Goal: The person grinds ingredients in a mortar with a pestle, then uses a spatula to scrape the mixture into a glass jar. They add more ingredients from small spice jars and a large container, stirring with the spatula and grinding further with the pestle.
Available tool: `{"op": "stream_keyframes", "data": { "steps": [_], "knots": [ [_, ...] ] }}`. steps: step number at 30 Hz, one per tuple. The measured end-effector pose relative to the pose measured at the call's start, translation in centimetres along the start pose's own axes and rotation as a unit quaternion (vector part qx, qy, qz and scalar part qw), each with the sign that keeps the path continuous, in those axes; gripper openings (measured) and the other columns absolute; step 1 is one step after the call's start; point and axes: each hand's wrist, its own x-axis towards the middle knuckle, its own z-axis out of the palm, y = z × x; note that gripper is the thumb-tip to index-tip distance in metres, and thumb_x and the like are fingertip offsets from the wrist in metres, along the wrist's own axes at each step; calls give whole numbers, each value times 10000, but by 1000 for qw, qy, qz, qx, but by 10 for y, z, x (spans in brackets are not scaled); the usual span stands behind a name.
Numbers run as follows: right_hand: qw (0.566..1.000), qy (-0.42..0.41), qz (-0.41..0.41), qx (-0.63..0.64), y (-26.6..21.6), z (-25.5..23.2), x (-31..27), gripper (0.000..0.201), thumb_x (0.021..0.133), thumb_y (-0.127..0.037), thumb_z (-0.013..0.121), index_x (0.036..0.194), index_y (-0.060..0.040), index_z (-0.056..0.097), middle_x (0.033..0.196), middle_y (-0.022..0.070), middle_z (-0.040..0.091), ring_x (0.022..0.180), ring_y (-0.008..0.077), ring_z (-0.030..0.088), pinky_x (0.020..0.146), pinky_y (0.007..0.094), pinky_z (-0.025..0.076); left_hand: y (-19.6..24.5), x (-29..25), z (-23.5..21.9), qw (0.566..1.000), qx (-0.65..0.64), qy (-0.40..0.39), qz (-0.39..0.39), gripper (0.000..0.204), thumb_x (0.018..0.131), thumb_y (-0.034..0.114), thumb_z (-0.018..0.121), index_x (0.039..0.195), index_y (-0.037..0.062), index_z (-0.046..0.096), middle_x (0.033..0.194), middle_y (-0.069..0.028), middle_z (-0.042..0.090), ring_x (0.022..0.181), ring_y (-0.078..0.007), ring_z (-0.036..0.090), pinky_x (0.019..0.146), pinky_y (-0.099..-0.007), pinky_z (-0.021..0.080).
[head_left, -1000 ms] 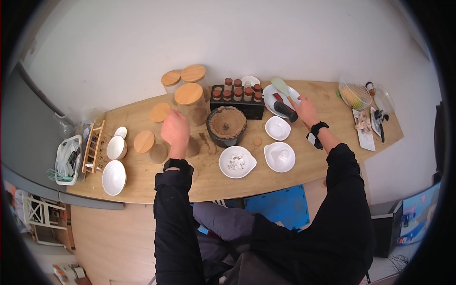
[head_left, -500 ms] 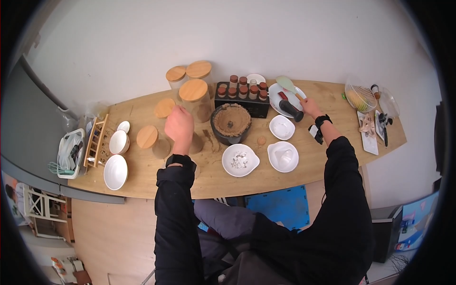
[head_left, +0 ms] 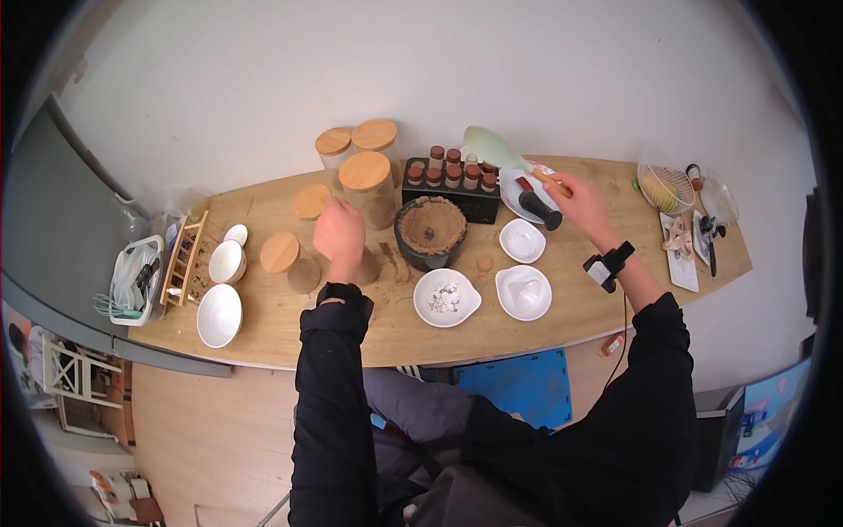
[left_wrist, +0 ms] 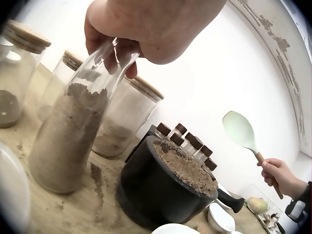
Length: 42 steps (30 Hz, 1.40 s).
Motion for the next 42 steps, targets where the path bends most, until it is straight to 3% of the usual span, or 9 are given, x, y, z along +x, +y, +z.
{"op": "stream_keyframes", "data": {
  "steps": [2, 5, 10, 14, 28, 32, 38, 42],
  "knots": [
    [991, 33, -129, 2, -9, 10, -10, 261, 845, -312, 656, 1035, -133, 639, 858, 55, 635, 713, 225, 612, 618, 340, 478, 0, 1, -1, 1000, 0, -13, -5, 254, 905, 272, 469, 890, 88, 642, 814, -158, 669, 771, -352, 647, 653, -456, 502],
    [973, 26, -203, -104, -29, 21, -18, 236, 839, -288, 655, 1029, -149, 644, 818, 36, 589, 708, 228, 599, 594, 342, 473, -1, 2, -2, 999, 5, -36, -19, 286, 907, 303, 453, 945, 112, 663, 869, -158, 675, 815, -357, 648, 688, -459, 507],
    [939, 41, -281, -196, -47, 37, -12, 237, 787, -233, 683, 1015, -174, 652, 783, 20, 543, 694, 205, 584, 564, 344, 462, 1, 2, -2, 999, 19, -31, -15, 295, 911, 319, 457, 922, 97, 651, 852, -172, 670, 804, -367, 646, 680, -466, 506],
    [919, 64, -317, -225, -42, 52, -6, 265, 754, -196, 698, 1016, -192, 656, 774, 8, 534, 695, 179, 582, 550, 326, 460, 1, 0, -1, 1000, 16, 10, 16, 256, 910, 259, 479, 819, 59, 611, 746, -173, 653, 731, -360, 641, 622, -463, 493],
    [922, 46, -310, -227, -41, 58, -22, 281, 717, -163, 710, 995, -193, 685, 769, 0, 535, 697, 176, 586, 557, 329, 479, 0, -1, 0, 999, 12, 15, 26, 255, 907, 250, 480, 802, 55, 606, 736, -174, 652, 725, -361, 640, 614, -462, 489],
    [912, 26, -341, -228, -36, 47, -35, 295, 715, -166, 714, 1004, -212, 688, 754, -8, 532, 666, 180, 579, 544, 325, 469, -3, 0, 3, 1000, 9, -6, 9, 277, 909, 306, 467, 871, 95, 642, 806, -172, 664, 763, -367, 641, 647, -472, 494],
    [927, 89, -290, -222, -48, 40, -32, 307, 702, -170, 726, 1001, -230, 694, 734, 0, 517, 595, 190, 562, 500, 331, 449, -5, 1, 4, 1000, 0, -2, 13, 270, 905, 302, 468, 870, 99, 643, 796, -164, 665, 758, -360, 642, 645, -468, 494],
    [926, 84, -286, -231, -43, 45, -24, 301, 711, -172, 721, 1006, -224, 692, 732, 6, 513, 588, 192, 562, 494, 333, 451, -6, 2, 7, 1000, -8, 8, 14, 262, 903, 297, 470, 868, 104, 643, 783, -166, 662, 751, -359, 641, 641, -467, 494]
  ]
}}
